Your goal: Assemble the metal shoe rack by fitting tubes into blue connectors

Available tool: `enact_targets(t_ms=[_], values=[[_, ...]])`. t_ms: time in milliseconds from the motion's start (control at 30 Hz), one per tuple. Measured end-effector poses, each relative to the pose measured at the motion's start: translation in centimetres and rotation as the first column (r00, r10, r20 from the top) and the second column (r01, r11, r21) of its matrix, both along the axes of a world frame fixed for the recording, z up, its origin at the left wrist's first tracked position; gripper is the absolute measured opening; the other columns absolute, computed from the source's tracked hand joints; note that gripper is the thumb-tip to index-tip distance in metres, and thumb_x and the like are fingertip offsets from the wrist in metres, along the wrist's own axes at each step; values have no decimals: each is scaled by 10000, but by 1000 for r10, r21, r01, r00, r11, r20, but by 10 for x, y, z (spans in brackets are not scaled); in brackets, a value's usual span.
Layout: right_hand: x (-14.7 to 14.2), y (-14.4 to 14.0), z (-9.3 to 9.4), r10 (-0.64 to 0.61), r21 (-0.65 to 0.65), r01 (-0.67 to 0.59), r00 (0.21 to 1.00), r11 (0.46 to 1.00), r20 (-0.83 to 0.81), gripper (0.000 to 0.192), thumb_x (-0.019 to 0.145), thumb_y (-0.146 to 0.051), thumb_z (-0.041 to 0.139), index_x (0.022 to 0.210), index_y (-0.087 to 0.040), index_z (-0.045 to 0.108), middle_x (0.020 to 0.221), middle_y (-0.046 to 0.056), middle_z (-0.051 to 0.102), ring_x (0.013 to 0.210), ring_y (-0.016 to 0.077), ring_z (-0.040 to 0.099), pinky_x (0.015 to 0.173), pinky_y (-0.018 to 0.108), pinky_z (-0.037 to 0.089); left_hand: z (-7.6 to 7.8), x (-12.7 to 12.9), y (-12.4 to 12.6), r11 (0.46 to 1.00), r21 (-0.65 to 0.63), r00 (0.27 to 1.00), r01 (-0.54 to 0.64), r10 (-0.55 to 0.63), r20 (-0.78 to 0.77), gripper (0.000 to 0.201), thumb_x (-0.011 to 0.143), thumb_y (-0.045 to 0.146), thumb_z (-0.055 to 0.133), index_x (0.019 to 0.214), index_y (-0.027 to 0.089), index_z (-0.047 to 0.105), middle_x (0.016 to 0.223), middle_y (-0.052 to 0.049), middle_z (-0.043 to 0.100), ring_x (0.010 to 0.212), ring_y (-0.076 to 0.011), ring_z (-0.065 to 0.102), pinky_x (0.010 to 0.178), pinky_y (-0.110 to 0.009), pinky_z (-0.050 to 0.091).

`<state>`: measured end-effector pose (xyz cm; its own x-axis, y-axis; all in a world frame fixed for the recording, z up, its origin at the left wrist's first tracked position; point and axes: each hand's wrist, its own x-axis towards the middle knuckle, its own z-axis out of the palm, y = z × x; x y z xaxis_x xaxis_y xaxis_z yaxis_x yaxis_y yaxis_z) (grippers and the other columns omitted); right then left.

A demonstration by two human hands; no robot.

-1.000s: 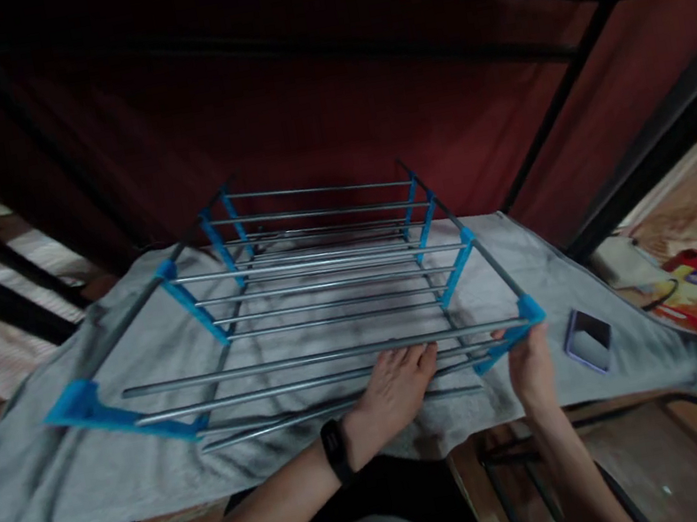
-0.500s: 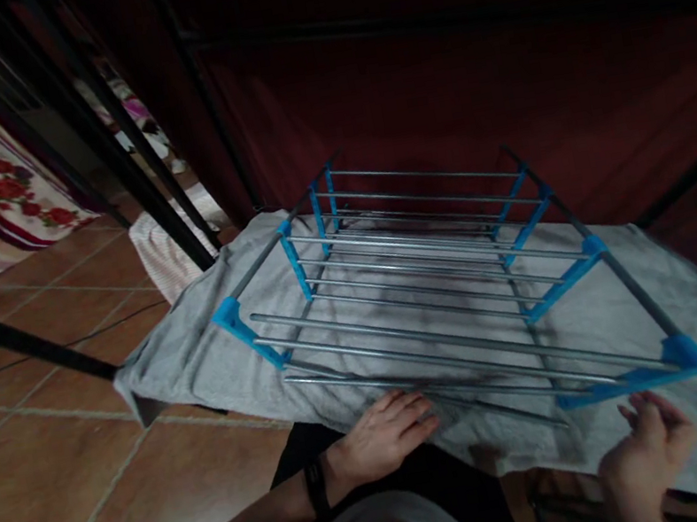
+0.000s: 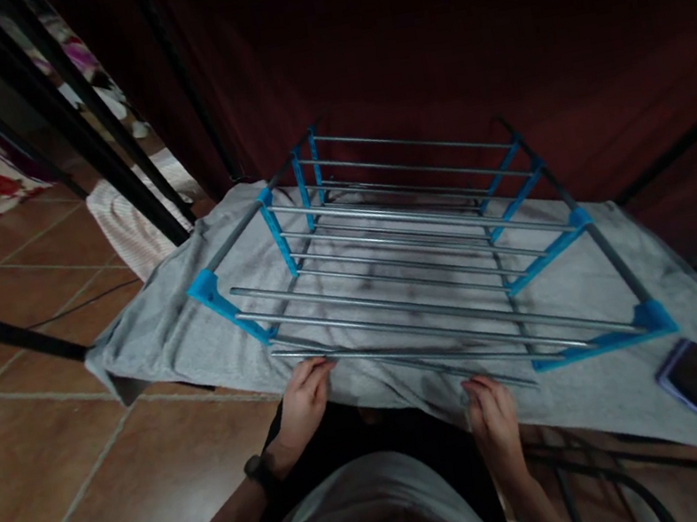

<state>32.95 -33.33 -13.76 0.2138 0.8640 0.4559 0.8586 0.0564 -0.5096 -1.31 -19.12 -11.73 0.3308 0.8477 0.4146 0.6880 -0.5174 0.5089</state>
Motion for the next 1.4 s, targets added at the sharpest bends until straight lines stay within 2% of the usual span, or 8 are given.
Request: enact_targets(t_ms=[100,267,600,800,967,1133,1233,1400], values=[[0,3,-6,34,-33,-30,992,999,125,320,1007,-199,395,1265,-194,584,1241,137,615,1146,264,561,934,443,447,-5,-8,3,997,0,997,-80,80,6,315,978,185,432,1135,227,702,1139,-84,665,1095,-220,631,989,-380,537],[10,13,-9,-9,-89,34,962,995,273,370,1024,-255,395,1358,-176,532,1310,147,601,1183,288,536,962,469,400,-2,-6,8,995,59,978,-80,90,-188,317,974,190,440,1218,202,641,1223,-116,645,1124,-260,600,989,-421,497],[25,34,-3,44,-171,5,958,985,283,271,1016,-307,443,1179,-201,631,1082,87,663,1023,268,555,883,418,435,20,-8,32,996,78,825,50,3,-565,406,914,56,419,1229,187,638,1230,-133,673,1153,-278,597,989,-439,475],[21,29,0,152,-68,-140,956,988,249,303,1011,-243,415,1245,-211,605,1187,94,663,1098,261,583,933,450,471,55,-6,32,989,139,842,58,27,-538,403,885,15,445,1173,187,669,1153,-123,691,1096,-264,619,1025,-444,467],[6,26,16,327,0,-338,911,941,251,395,982,-153,413,1329,-256,572,1295,88,638,1158,244,606,966,439,498,76,-6,32,969,234,826,82,66,-560,420,880,-6,454,1197,167,669,1170,-130,687,1105,-272,608,1018,-430,460],[-16,54,40,261,81,-296,920,952,293,472,971,-148,446,1425,-259,511,1357,111,612,1212,275,581,989,479,481,81,0,35,966,251,827,64,89,-555,388,905,10,466,1193,172,669,1108,-122,699,1088,-258,621,998,-412,466],[-27,78,49,285,-6,-306,881,952,378,506,979,-161,424,1480,-219,461,1322,123,642,1199,293,586,1012,512,451,82,2,38,968,246,838,51,93,-538,377,908,20,484,1199,173,668,1081,-120,705,1072,-257,630,984,-415,482],[-27,100,51,257,-77,-251,841,965,476,424,980,-130,429,1368,-215,576,1148,95,728,972,260,660,907,457,466,82,1,37,965,256,858,60,81,-507,413,895,10,491,1234,178,656,1138,-118,705,1102,-255,628,1002,-420,482]])
